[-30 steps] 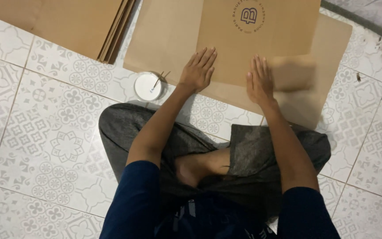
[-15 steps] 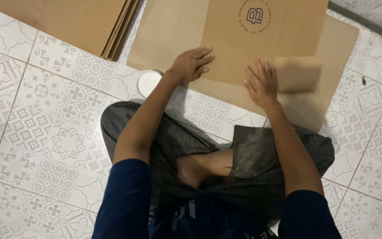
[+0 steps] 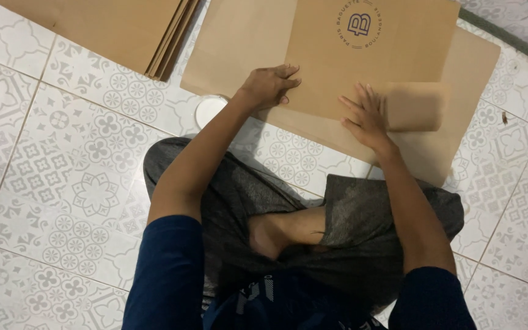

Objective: Assembling paper bags by applying glue to the edges with a stick and folding them.

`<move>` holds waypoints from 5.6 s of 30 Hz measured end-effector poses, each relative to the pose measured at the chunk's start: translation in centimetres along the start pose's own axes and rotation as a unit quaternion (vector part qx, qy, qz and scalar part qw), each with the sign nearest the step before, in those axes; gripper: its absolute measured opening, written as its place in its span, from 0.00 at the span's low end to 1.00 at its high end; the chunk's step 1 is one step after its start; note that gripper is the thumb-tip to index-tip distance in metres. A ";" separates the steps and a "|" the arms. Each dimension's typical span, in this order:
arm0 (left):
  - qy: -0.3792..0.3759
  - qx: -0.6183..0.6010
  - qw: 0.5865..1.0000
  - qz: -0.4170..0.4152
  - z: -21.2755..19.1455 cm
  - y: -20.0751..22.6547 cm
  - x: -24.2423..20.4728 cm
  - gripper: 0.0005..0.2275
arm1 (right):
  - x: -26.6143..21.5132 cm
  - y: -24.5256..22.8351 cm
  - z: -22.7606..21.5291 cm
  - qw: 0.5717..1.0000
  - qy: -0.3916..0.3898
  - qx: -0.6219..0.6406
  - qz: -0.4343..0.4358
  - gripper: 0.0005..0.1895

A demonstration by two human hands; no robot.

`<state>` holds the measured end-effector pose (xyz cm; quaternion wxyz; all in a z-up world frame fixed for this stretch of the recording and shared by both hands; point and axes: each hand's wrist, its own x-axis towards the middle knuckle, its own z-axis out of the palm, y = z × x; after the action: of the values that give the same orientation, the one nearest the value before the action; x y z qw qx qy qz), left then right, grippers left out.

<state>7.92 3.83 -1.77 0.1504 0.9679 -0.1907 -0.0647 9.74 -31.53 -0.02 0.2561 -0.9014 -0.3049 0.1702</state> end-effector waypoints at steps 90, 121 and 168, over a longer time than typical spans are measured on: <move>-0.136 -0.004 0.989 -0.052 -2.1 0.3 0.3 0.23 | 5.9 -15.2 11.1 0.964 0.190 -0.100 0.158 0.33; 0.018 0.027 0.999 0.033 0.4 0.7 -1.2 0.27 | -4.3 3.0 4.2 0.972 0.158 -0.162 0.066 0.34; 0.074 0.011 0.995 -0.059 3.3 11.4 -0.1 0.25 | 1.6 -3.1 7.0 0.972 0.185 -0.140 -0.028 0.46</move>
<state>3.27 -7.09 -1.26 0.1490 0.9812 -0.1226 0.0002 6.31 -25.93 -4.20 0.1838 -0.9351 -0.2985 -0.0515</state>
